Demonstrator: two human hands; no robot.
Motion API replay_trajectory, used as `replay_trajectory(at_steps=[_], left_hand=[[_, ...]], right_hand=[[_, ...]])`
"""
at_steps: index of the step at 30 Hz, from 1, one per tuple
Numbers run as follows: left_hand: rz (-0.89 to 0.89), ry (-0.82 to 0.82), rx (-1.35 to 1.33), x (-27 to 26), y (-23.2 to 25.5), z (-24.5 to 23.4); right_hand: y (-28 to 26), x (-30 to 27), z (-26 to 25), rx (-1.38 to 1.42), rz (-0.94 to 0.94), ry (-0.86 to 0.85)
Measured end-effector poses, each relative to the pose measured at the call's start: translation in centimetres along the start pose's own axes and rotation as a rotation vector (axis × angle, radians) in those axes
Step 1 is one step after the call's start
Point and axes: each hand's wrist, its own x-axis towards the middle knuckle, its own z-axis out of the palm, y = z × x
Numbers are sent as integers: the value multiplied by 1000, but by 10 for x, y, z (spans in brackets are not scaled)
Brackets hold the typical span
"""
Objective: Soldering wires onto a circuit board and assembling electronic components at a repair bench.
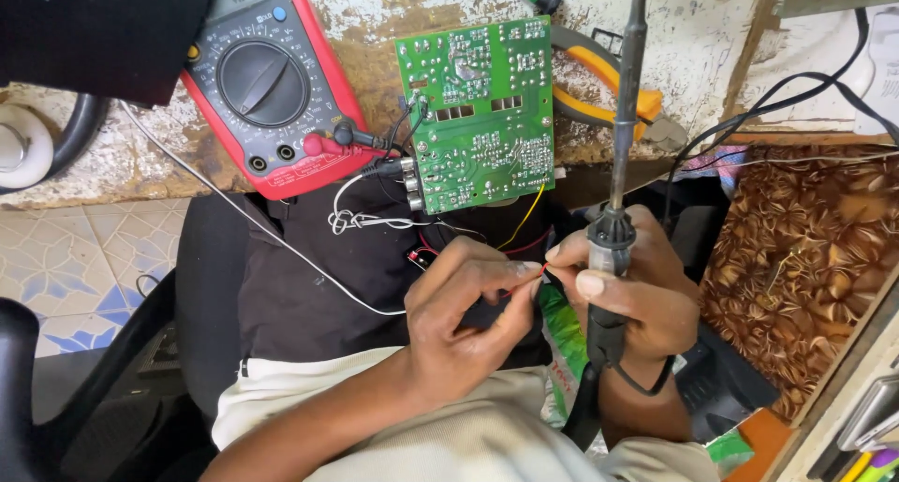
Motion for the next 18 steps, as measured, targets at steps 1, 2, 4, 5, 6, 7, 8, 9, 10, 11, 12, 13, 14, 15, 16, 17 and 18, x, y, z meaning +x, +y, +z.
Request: replay_trajectory(at_steps=[1, 2, 4, 5, 6, 7, 8, 9, 10, 11, 12, 13, 14, 15, 16, 17, 18], left_hand=[[-2, 3, -3, 0, 1, 0], [-2, 4, -2, 0, 1, 1], [-86, 22, -19, 0, 2, 2], [-88, 21, -20, -1, 2, 4], [-177, 42, -56, -2, 1, 6], [-266, 62, -91, -2, 1, 8], [-266, 61, -92, 0, 0, 8], [-302, 89, -73, 1, -1, 10], [-338, 117, -55, 2, -2, 11], [-341, 117, -54, 3, -2, 12], [-418, 138, -105, 4, -2, 13], [-492, 157, -156, 6, -3, 14], [-491, 156, -154, 7, -4, 16], [-558, 173, -232, 7, -4, 18], [-625, 191, -311, 8, -5, 20], [-627, 191, -309, 10, -5, 21], [-673, 189, -310, 12, -5, 23]], right_hand=[[2, -2, -1, -202, -84, -10], [0, 0, 4, -203, -84, -11], [-2, 3, 14, -119, -148, 34], [-10, 3, 18, -120, -147, 36], [-19, 3, 22, -241, -221, 37], [-27, 3, 26, -363, -296, 39], [-26, 1, 15, -363, -296, 41], [-24, -1, 4, -176, -68, 40], [-23, -3, -7, 13, 158, 45], [-28, -7, -13, 13, 161, 44], [-33, -11, -19, 40, 138, 16], [-37, -15, -25, 68, 112, -12], [-34, -10, -8, 70, 112, -11], [-30, -4, 9, -208, -381, 163], [-27, 1, 26, -472, -862, 369], [-19, 6, 6, -471, -860, 369], [-11, 11, -13, -531, -1061, 315]])
